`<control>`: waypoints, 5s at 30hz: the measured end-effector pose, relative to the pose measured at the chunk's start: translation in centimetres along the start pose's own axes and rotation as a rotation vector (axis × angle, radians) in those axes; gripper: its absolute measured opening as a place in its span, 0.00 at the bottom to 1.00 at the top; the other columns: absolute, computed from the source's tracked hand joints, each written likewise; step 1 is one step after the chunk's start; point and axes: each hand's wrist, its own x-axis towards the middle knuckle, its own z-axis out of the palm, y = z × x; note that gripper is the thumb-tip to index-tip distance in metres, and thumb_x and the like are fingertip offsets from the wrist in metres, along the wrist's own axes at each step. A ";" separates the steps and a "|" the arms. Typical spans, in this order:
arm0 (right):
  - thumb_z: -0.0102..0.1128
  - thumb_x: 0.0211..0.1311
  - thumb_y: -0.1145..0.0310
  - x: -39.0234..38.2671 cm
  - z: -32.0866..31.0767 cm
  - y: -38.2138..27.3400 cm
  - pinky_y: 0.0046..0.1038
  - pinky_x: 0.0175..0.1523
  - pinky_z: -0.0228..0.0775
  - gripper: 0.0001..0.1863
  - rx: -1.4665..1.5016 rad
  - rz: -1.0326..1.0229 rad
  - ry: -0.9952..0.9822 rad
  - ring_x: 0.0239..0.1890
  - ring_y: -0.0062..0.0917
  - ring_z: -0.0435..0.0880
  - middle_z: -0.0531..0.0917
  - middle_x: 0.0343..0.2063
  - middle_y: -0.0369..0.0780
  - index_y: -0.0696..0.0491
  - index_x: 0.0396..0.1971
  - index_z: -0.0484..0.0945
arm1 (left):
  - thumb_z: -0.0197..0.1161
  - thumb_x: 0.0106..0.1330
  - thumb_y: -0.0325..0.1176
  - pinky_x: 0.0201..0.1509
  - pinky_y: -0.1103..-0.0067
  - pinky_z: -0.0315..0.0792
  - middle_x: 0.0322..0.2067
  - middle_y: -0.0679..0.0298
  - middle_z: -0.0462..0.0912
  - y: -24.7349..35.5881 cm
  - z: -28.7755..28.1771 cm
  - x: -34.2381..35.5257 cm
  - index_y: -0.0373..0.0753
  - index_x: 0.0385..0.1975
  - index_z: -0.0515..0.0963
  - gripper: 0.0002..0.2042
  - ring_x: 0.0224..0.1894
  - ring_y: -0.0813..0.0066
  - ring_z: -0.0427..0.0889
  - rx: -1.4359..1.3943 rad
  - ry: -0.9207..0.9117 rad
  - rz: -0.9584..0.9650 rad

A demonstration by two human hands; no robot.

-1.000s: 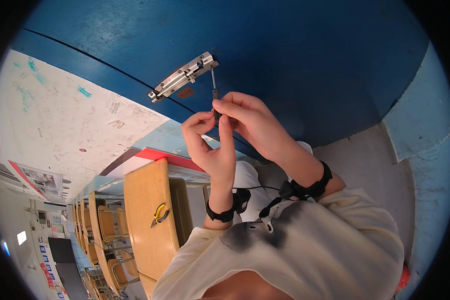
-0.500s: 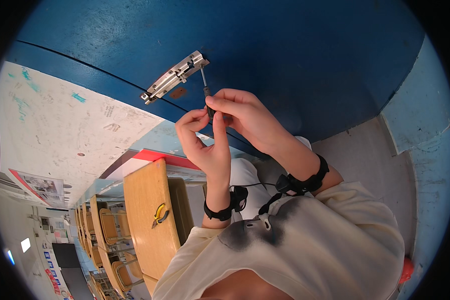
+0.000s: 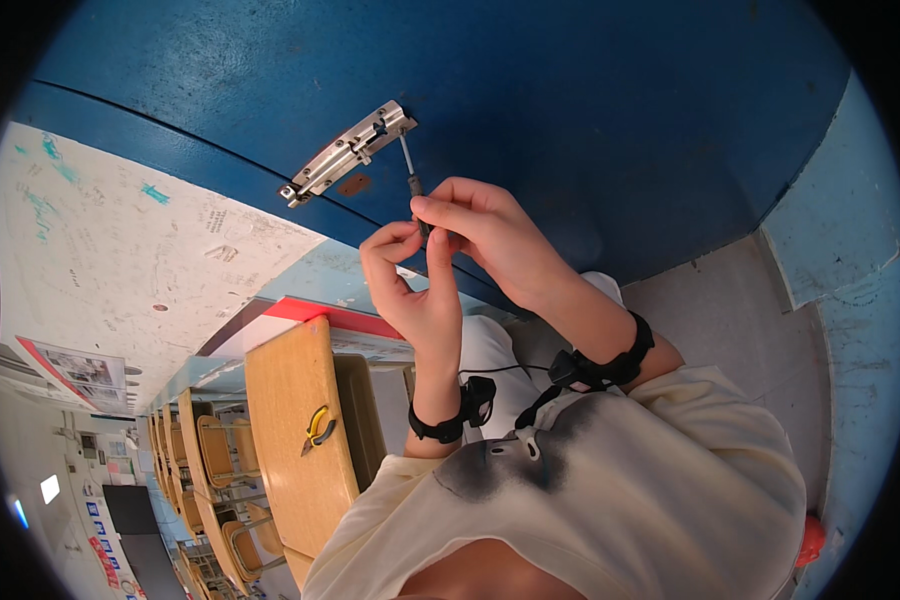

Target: The recorder uses a screwdriver to tighten screws on a metal slide bolt door latch.

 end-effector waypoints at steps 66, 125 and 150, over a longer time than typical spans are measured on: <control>0.56 0.63 0.65 0.1 0.2 -1.1 0.17 0.36 0.65 0.09 0.135 0.025 -0.037 0.27 0.12 0.73 0.75 0.23 0.31 0.53 0.27 0.77 | 0.69 0.54 0.25 0.43 0.82 0.65 0.34 0.62 0.76 0.4 0.4 0.8 0.35 0.34 0.71 0.13 0.36 0.75 0.72 0.046 0.019 0.003; 0.58 0.62 0.66 0.7 -0.7 -0.9 0.16 0.29 0.66 0.14 -0.089 0.019 0.088 0.25 0.14 0.76 0.76 0.20 0.34 0.53 0.18 0.72 | 0.44 0.73 0.45 0.19 0.89 0.58 0.26 0.73 0.66 -1.8 -0.1 0.9 0.38 0.39 0.71 0.16 0.24 0.87 0.62 -1.686 -0.446 -1.228; 0.46 0.69 0.62 1.7 -2.0 0.3 0.20 0.30 0.75 0.16 0.231 0.135 -0.196 0.25 0.22 0.80 0.81 0.30 0.40 0.61 0.36 0.76 | 0.49 0.71 0.42 0.16 0.88 0.54 0.15 0.75 0.61 -1.4 -0.4 1.8 0.35 0.31 0.73 0.15 0.17 0.88 0.58 -1.610 -0.430 -1.203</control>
